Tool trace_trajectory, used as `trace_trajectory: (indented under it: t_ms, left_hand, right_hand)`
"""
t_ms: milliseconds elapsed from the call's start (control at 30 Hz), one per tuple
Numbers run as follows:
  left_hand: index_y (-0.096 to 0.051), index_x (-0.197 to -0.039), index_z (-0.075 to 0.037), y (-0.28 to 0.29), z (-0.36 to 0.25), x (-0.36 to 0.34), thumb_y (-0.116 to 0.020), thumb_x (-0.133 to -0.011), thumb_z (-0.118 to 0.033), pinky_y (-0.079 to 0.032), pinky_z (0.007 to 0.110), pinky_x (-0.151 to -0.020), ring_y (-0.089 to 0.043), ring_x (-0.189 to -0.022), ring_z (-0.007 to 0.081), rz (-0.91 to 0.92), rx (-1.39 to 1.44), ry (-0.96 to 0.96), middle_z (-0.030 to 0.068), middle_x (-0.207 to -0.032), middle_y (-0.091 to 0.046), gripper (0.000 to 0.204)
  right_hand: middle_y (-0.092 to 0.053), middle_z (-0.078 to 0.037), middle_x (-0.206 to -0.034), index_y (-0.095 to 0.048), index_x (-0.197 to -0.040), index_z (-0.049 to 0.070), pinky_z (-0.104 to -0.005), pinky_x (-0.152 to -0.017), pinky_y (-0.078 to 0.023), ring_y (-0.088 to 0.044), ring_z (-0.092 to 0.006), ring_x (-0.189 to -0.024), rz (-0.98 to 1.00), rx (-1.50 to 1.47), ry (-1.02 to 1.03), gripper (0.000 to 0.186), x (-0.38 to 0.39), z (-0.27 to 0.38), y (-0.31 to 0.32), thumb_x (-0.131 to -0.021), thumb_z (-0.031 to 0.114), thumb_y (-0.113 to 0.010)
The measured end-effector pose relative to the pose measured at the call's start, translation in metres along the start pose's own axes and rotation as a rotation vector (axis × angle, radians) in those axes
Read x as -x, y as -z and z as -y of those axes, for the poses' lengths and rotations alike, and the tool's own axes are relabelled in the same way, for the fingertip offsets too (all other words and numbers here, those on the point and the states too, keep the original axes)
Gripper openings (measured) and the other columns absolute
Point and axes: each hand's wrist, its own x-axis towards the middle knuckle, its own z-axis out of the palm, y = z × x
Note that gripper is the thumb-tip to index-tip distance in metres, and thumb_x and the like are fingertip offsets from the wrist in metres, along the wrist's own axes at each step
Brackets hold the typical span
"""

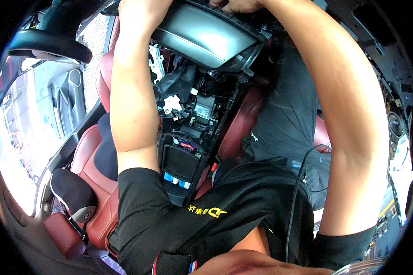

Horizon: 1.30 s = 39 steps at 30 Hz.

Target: The person gets into the driver's seat of a car and begins installing a large dashboard component into the center console area, connecting wires and pressing the unit into place.

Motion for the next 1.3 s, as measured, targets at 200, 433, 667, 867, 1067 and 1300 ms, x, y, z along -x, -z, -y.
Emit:
trace_trajectory:
  t_ms: [200,433,667,867,1067,1300]
  left_hand:
    - [-0.066,-0.077,0.002,-0.001,0.001,0.001,-0.076,-0.09,-0.04,-0.05,0.046,-0.064,-0.066,-0.066,0.0371,-0.04,0.021,-0.013,0.0221,-0.069,-0.065,0.045]
    - [-0.065,-0.075,0.002,-0.003,0.004,0.0,-0.076,-0.089,-0.042,-0.049,0.045,-0.063,-0.064,-0.064,0.0369,-0.042,-0.03,0.002,0.0217,-0.067,-0.063,0.047]
    - [-0.064,-0.075,0.002,0.001,-0.004,0.002,-0.075,-0.09,-0.044,-0.048,0.045,-0.063,-0.064,-0.063,0.0351,-0.019,0.016,0.047,0.0215,-0.068,-0.063,0.049]
    - [-0.066,-0.083,0.001,0.005,-0.013,0.006,-0.072,-0.092,-0.046,-0.05,0.046,-0.068,-0.067,-0.072,0.036,0.023,-0.08,0.111,0.0222,-0.075,-0.066,0.049]
    - [-0.066,-0.086,0.001,0.013,-0.022,0.008,-0.07,-0.093,-0.047,-0.05,0.046,-0.069,-0.069,-0.076,0.0372,0.05,-0.103,0.122,0.0231,-0.078,-0.068,0.048]
    - [-0.067,-0.088,0.002,0.01,-0.018,0.007,-0.07,-0.094,-0.046,-0.05,0.046,-0.07,-0.07,-0.078,0.0375,0.034,-0.065,0.092,0.0236,-0.08,-0.069,0.048]
  right_hand:
    - [-0.075,-0.015,-0.103,-0.072,-0.114,0.009,-0.0444,-0.085,-0.052,-0.069,-0.0309,-0.096,-0.103,-0.105,-0.017,0.028,0.002,0.002,-0.002,-0.087,0.019,-0.072]
    - [-0.075,-0.013,-0.105,-0.073,-0.116,0.012,-0.0445,-0.087,-0.052,-0.069,-0.033,-0.099,-0.035,-0.155,-0.09,0.03,0.009,0.017,0.007,-0.088,0.022,-0.071]
    - [-0.074,-0.013,-0.113,-0.073,-0.118,0.011,-0.0456,-0.09,-0.052,-0.068,-0.0324,-0.103,0.113,-0.026,-0.128,0.03,0.0,0.01,0.009,-0.091,0.023,-0.068]
    - [-0.072,-0.013,-0.126,-0.073,-0.124,0.011,-0.0462,-0.094,-0.052,-0.067,-0.0335,-0.112,0.158,0.03,-0.156,0.037,0.01,0.025,0.018,-0.091,0.016,-0.058]
    - [-0.071,-0.013,-0.13,-0.071,-0.13,0.011,-0.0463,-0.095,-0.052,-0.066,-0.0326,-0.115,0.229,0.061,-0.129,0.041,0.004,0.023,0.025,-0.091,0.018,-0.059]
    - [-0.071,-0.013,-0.128,-0.07,-0.13,0.009,-0.0458,-0.095,-0.052,-0.067,-0.0322,-0.113,0.244,0.065,-0.141,0.04,0.002,0.024,0.024,-0.091,0.018,-0.061]
